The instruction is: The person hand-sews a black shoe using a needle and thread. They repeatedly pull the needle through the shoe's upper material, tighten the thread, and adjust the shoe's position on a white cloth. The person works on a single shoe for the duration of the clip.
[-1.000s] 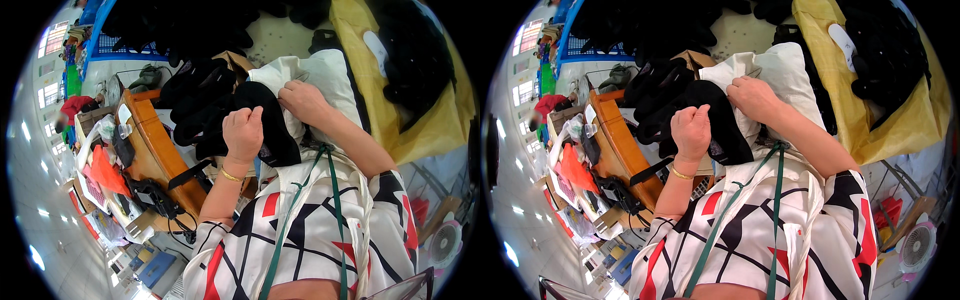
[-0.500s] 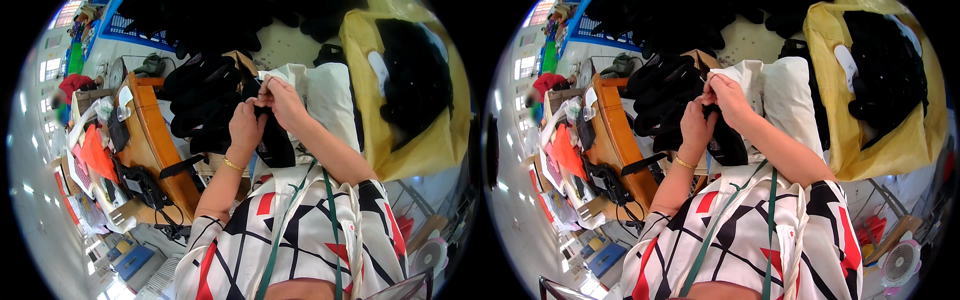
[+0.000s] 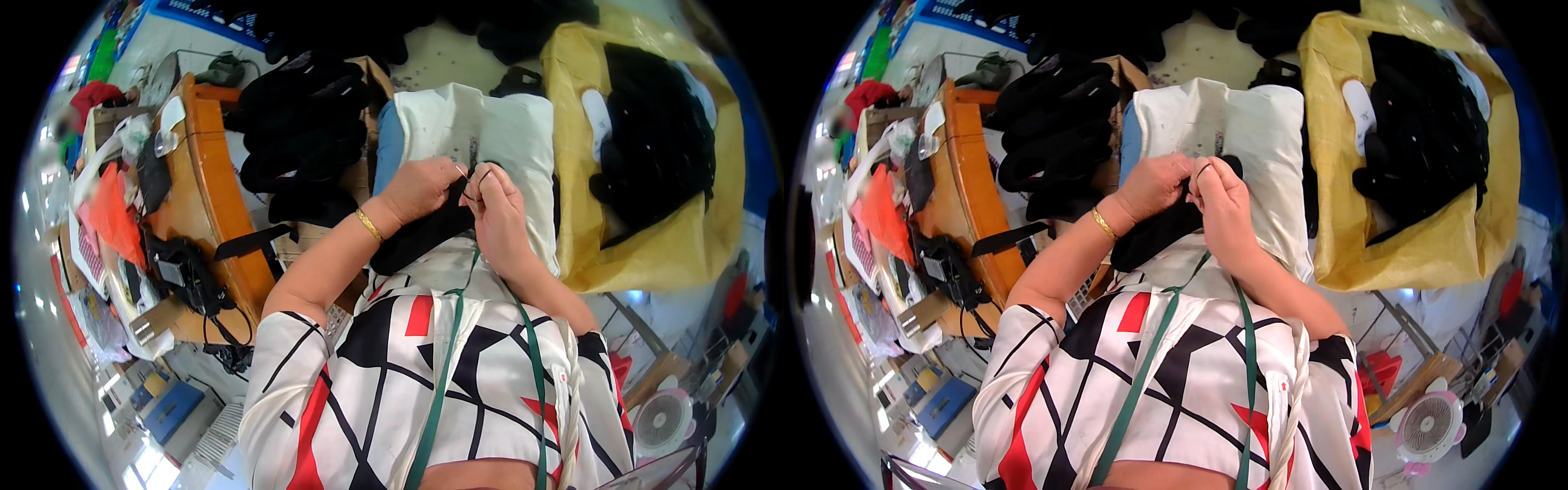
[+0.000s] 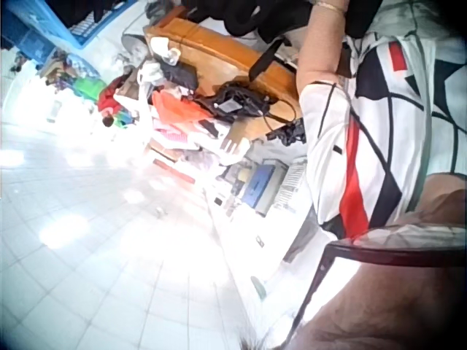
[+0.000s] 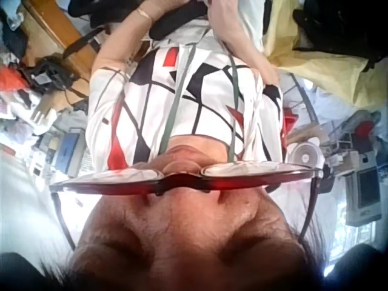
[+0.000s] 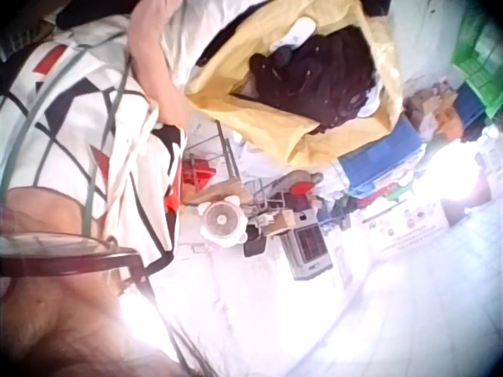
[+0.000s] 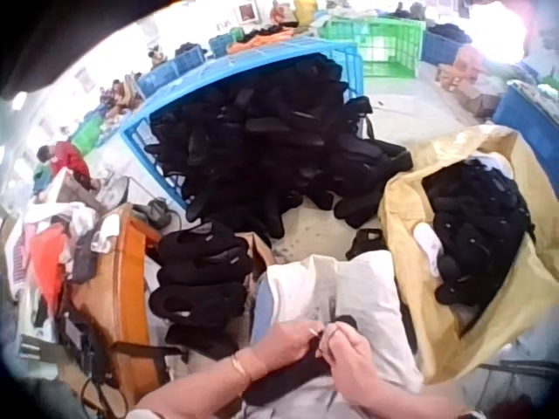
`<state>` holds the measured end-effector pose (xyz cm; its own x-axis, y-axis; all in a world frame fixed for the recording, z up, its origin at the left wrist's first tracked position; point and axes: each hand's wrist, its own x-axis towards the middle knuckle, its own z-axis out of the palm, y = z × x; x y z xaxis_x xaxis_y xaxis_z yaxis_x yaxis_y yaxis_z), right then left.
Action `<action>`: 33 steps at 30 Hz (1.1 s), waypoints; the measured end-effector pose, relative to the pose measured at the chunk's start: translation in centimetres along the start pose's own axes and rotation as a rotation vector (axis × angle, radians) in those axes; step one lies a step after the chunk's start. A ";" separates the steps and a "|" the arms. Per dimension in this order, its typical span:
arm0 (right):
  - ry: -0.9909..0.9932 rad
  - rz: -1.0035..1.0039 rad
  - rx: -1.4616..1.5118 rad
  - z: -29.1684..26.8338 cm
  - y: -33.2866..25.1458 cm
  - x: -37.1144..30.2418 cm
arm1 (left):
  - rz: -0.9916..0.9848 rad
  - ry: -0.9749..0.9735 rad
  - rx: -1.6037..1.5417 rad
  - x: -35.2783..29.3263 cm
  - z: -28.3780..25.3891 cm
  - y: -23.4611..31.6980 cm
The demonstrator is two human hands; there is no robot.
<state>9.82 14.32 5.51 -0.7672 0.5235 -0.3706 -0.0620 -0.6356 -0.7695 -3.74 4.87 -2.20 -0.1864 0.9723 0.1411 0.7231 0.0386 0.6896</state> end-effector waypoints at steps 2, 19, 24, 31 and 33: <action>0.007 -0.073 -0.138 -3.2 0.8 0.3 | -0.109 -0.086 -0.165 0.1 1.2 0.3; -0.082 -0.536 -1.119 -9.5 -4.6 -1.2 | -0.846 -0.285 -0.755 1.1 -0.9 3.8; 0.172 -0.020 -0.775 -12.5 -5.3 -1.2 | -0.944 -0.069 -1.133 -0.5 -0.2 3.8; -0.138 -0.286 -1.116 -8.8 -2.1 1.5 | -1.046 -0.109 -1.435 0.1 -0.5 4.3; -0.177 -0.381 -1.328 -7.9 -1.4 1.8 | -1.019 -0.179 -1.308 0.0 -1.0 4.2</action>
<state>13.53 20.63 1.83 -0.9161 0.3995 -0.0355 0.2860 0.5887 -0.7560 -1.39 4.79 1.39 -0.0604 0.6880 -0.7232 -0.6626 0.5143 0.5446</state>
